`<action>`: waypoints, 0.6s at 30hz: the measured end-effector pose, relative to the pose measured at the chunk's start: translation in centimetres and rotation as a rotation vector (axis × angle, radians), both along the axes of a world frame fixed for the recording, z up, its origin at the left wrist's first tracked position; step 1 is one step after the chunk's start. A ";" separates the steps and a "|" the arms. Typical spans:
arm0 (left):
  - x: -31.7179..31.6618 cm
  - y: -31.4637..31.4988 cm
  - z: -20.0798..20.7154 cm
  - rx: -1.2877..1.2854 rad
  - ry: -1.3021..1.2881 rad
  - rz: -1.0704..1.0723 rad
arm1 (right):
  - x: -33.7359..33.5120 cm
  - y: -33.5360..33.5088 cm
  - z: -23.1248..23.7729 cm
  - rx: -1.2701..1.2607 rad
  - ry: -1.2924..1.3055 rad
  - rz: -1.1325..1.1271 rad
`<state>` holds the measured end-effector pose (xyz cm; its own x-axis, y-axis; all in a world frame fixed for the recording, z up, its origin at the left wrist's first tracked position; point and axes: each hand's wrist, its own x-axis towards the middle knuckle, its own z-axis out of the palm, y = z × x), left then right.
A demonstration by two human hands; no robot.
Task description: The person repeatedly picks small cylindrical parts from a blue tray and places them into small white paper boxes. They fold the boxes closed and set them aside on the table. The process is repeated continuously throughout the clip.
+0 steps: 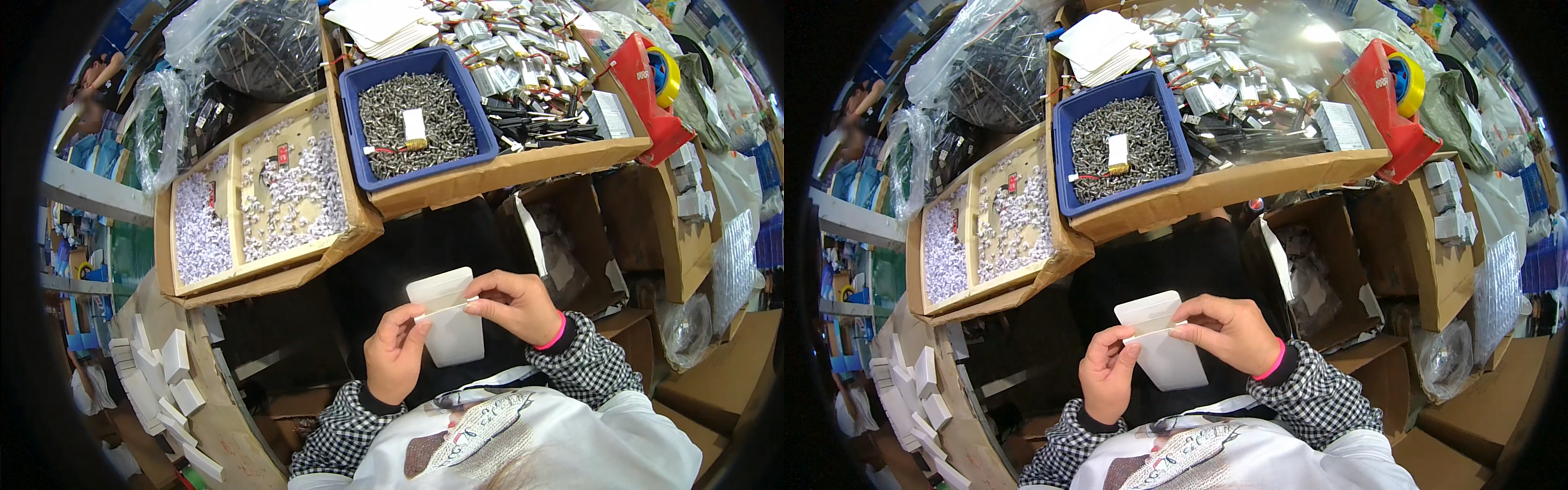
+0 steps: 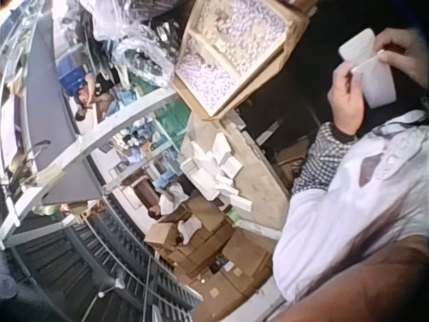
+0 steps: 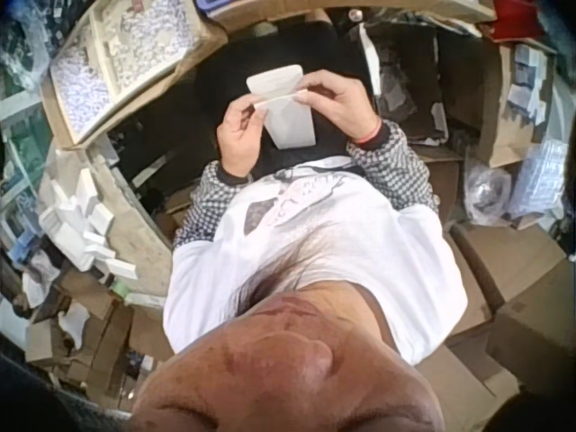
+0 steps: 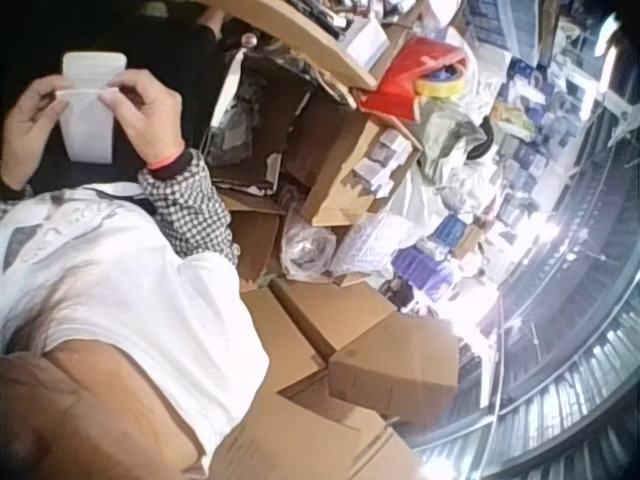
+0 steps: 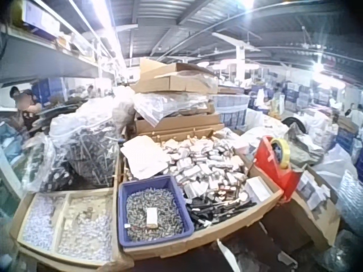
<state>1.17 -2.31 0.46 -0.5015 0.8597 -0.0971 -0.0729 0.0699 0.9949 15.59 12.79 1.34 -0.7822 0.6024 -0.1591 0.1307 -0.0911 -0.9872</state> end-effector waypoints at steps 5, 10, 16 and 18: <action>-1.2 0.6 0.8 0.049 -0.089 -0.070 | -0.3 0.8 -0.8 -0.256 0.270 -0.021; -1.7 1.2 0.3 0.080 -0.272 -0.066 | -0.4 0.4 -1.2 -0.279 0.171 0.033; -2.6 1.7 0.6 0.033 -0.219 -0.198 | -0.2 0.9 -1.0 0.043 0.128 0.085; -2.6 1.9 0.4 0.032 -0.154 -0.203 | -0.2 1.0 -0.9 0.226 0.139 0.106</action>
